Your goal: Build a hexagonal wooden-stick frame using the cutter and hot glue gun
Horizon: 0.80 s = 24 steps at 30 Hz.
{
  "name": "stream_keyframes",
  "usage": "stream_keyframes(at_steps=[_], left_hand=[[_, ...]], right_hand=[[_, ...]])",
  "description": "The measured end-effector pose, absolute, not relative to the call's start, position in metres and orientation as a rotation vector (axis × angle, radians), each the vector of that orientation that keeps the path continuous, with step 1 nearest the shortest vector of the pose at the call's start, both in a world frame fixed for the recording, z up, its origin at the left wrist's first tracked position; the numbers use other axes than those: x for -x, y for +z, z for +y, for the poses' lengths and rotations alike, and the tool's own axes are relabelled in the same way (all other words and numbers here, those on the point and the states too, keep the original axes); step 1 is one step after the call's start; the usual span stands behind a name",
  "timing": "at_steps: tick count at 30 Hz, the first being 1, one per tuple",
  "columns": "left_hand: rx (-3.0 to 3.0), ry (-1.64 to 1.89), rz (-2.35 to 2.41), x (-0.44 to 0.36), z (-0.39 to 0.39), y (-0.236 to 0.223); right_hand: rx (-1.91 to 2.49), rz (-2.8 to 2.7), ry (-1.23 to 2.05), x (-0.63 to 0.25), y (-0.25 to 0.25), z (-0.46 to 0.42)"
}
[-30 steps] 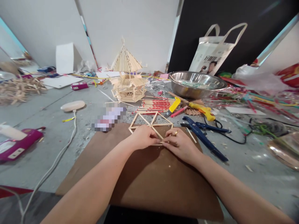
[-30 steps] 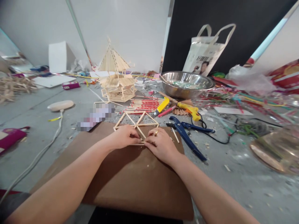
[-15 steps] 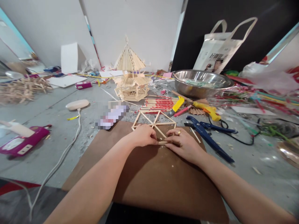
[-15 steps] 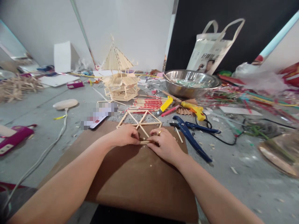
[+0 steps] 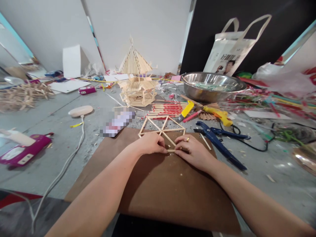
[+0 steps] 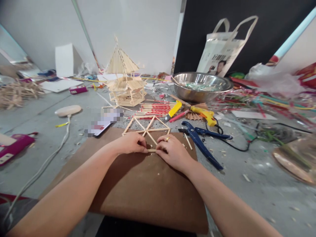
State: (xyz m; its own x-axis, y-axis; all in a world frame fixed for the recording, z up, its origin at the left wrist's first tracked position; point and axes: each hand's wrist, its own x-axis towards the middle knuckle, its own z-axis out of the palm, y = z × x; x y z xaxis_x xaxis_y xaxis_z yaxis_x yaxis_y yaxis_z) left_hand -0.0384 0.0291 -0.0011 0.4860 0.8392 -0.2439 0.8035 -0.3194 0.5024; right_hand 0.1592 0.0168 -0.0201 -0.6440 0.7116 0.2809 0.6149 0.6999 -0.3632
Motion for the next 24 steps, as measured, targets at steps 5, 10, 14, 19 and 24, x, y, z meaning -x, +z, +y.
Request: stream_keyframes(at_steps=[5, 10, 14, 19, 24], left_hand=[[-2.195, 0.064, 1.356, 0.0378, 0.0291, -0.0007], [-2.306, 0.069, 1.319, 0.0365, 0.0274, 0.0007], [-2.381, 0.073, 1.294, 0.0382, 0.0257, 0.0014], [-2.377, 0.038, 1.182, 0.0424, 0.0258, 0.0035], [-2.33, 0.04, 1.186, 0.0433, 0.0268, 0.004]], right_hand=[[1.035, -2.516, 0.351, -0.1593, -0.0188, 0.0162], [1.024, -2.524, 0.371, -0.16, -0.0189, 0.0157], [1.006, -2.537, 0.384, -0.1599, -0.0181, 0.0155], [0.983, -2.539, 0.4, -0.1624, -0.0174, 0.0156], [0.97, -2.511, 0.427, -0.1682, -0.0199, 0.0165]])
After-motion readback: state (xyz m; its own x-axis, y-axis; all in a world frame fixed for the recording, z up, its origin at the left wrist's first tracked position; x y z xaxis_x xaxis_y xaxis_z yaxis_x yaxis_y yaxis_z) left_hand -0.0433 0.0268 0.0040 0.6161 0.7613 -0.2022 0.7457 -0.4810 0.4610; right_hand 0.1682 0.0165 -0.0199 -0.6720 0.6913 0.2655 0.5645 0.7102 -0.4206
